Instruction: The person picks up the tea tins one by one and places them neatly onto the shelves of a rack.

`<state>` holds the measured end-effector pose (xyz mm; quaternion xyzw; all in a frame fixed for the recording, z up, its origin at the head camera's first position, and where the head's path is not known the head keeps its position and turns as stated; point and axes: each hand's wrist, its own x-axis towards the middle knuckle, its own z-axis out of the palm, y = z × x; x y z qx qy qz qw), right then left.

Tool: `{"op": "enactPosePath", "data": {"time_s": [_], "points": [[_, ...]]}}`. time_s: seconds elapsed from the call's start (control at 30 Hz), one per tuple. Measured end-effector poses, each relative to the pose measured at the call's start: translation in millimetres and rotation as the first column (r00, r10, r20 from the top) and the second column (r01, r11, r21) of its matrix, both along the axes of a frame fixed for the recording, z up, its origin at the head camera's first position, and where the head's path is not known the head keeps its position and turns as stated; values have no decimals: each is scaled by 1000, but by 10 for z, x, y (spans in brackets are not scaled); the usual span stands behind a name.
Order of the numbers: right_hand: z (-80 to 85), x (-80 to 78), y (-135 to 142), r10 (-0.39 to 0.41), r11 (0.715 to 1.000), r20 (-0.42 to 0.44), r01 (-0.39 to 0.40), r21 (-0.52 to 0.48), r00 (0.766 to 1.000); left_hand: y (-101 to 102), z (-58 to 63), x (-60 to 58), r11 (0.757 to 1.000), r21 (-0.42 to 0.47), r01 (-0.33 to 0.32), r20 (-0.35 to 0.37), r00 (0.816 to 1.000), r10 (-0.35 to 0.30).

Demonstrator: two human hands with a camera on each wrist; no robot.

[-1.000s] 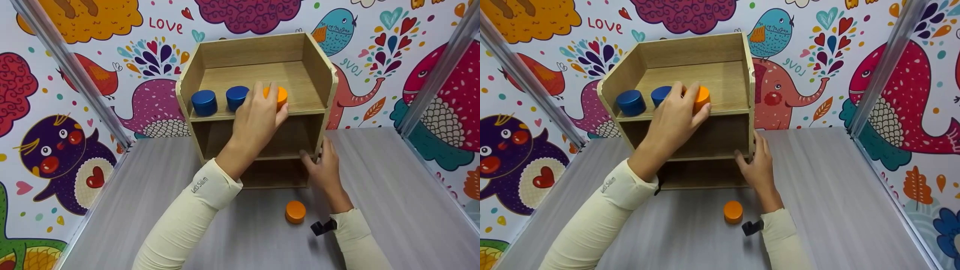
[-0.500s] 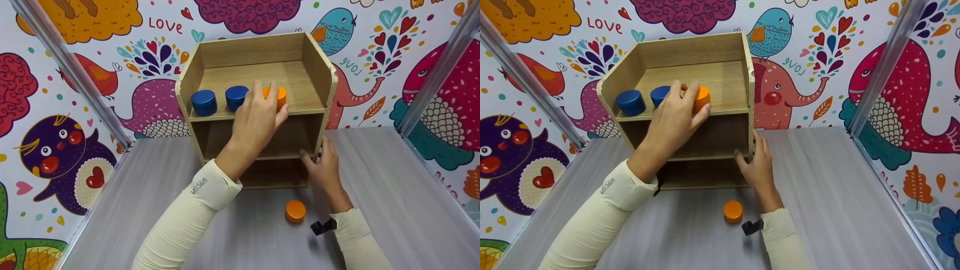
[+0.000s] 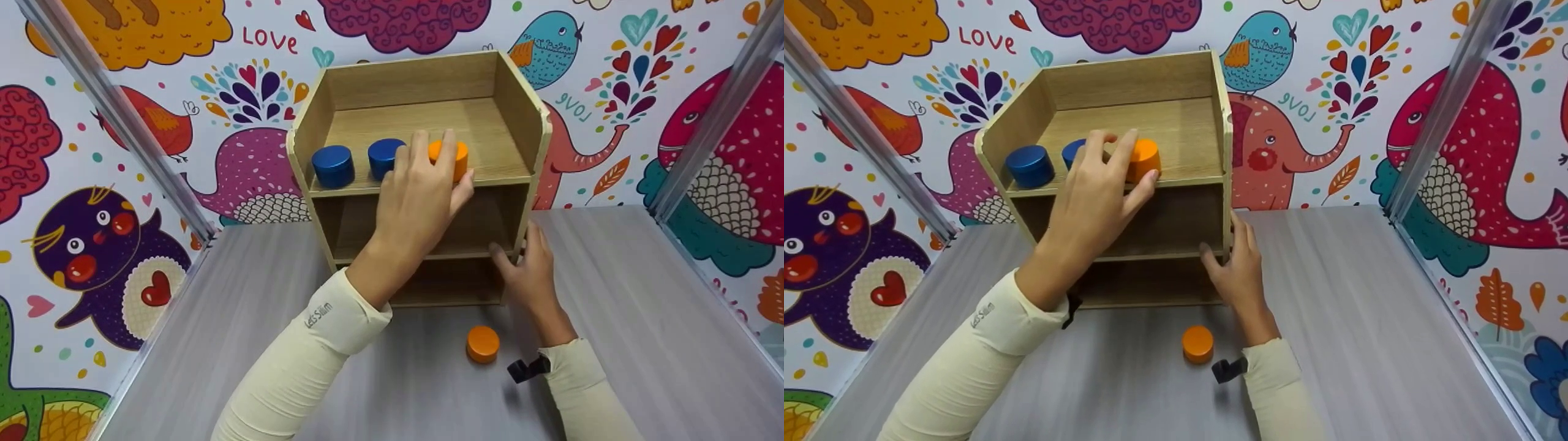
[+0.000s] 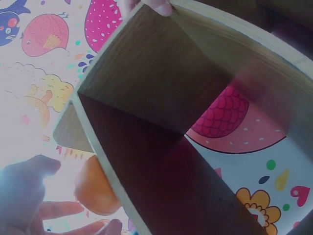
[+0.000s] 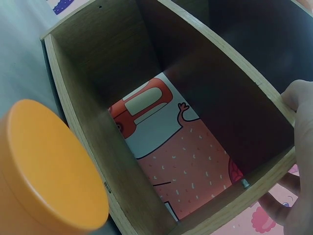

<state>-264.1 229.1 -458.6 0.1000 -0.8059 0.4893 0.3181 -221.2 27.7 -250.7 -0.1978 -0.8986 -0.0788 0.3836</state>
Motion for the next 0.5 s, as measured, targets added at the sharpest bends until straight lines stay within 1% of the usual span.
{"op": "enactPosePath", "data": {"time_s": [0.1,0.23,0.4,0.5], "points": [[4,-4,1,1,1000,-12,-1,6,1000,-12,-7,56,1000,-8,-2,-42,999,1],[7,-2,1,-5,1000,-7,5,11,1000,-26,-52,142,999,-35,5,-106,994,-9],[5,1,4,-9,1000,2,9,17,1000,-28,-172,232,996,-85,14,-189,981,-30],[2,0,4,-13,1000,3,12,19,1000,-29,-254,268,994,-105,18,-205,978,-40]]}}
